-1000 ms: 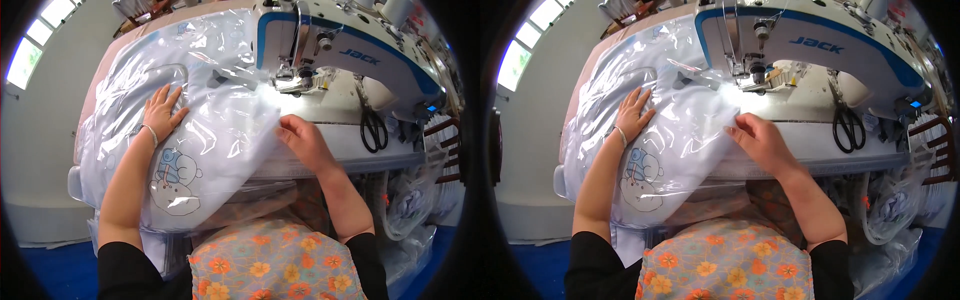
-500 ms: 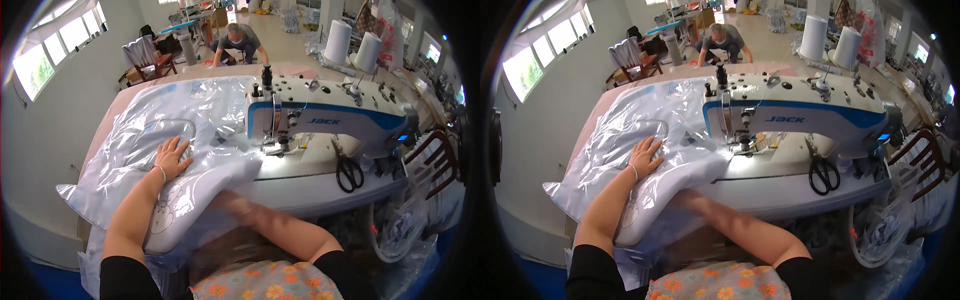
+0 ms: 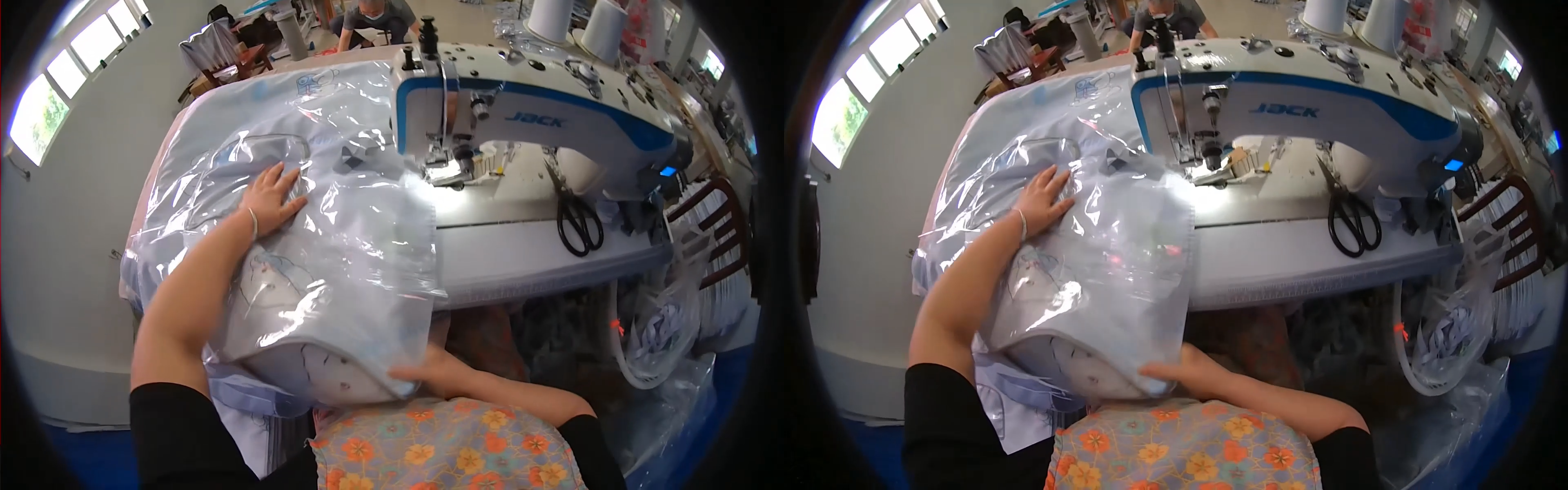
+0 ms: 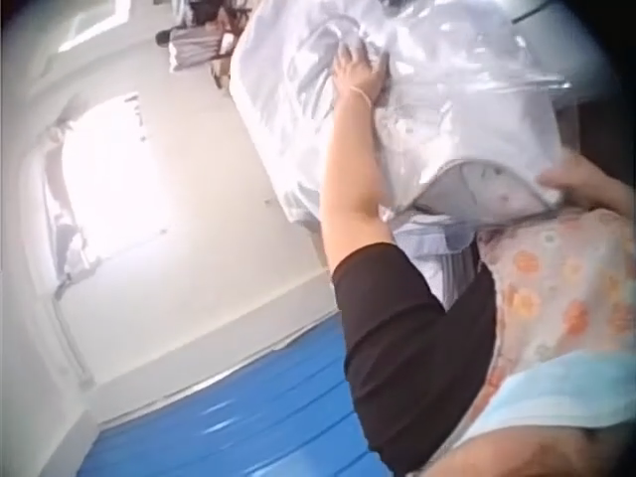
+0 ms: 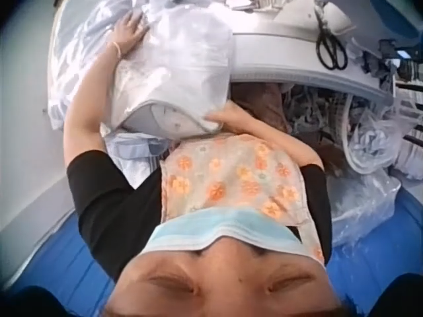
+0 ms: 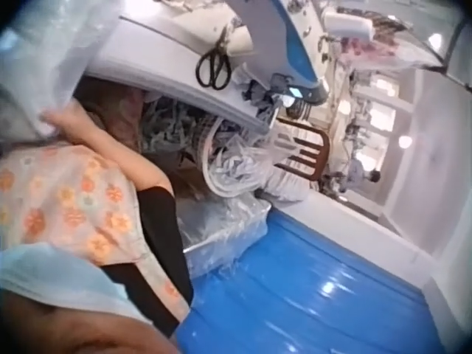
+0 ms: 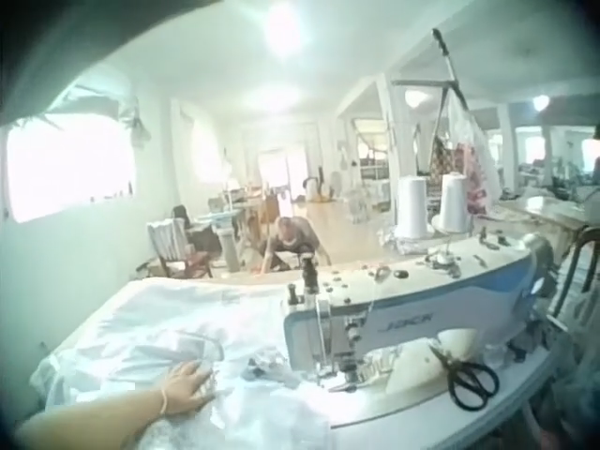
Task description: Sewing a printed textile item using an industrial sewing machine and then placing it into a clear plastic bag.
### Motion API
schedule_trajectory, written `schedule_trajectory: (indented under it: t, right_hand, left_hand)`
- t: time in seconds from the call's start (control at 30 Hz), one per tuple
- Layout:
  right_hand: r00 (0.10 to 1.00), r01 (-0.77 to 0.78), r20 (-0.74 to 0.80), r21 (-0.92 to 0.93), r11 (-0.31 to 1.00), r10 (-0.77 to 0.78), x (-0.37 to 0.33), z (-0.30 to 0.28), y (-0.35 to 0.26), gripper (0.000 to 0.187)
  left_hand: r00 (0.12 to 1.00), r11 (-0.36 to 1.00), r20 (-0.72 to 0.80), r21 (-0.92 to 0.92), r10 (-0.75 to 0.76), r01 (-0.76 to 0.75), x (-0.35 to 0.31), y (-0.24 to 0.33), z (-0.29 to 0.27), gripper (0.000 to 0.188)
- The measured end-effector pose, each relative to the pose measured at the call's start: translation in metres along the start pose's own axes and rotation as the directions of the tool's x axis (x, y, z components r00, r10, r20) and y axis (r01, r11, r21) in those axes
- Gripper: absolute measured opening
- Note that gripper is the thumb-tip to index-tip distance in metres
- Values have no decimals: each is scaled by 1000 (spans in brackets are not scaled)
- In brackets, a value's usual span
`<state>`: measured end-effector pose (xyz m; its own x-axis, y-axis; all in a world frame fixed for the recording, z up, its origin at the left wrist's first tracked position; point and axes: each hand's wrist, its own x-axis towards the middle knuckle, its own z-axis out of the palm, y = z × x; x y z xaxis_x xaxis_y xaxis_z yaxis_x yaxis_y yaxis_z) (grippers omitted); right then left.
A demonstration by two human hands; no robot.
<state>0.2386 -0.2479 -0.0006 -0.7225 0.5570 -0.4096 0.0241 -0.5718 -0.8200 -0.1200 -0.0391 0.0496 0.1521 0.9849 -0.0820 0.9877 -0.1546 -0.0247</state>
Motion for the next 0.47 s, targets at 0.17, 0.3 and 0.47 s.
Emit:
schedule_trajectory:
  t: [0.17,0.3,0.47]
  right_hand:
    - [988,0,-156,39,999,6,-11,13,2,47]
    - [982,170,-102,100,980,-160,-29,12,27,41]
    - [992,123,-62,237,964,-112,-21,7,38,48]
  left_hand:
    - [909,926,182,-104,376,-362,-10,108,-76,69]
    - [761,793,253,-42,597,-608,-142,238,-50,63]
    - [698,792,498,36,515,-610,-132,235,-51,39]
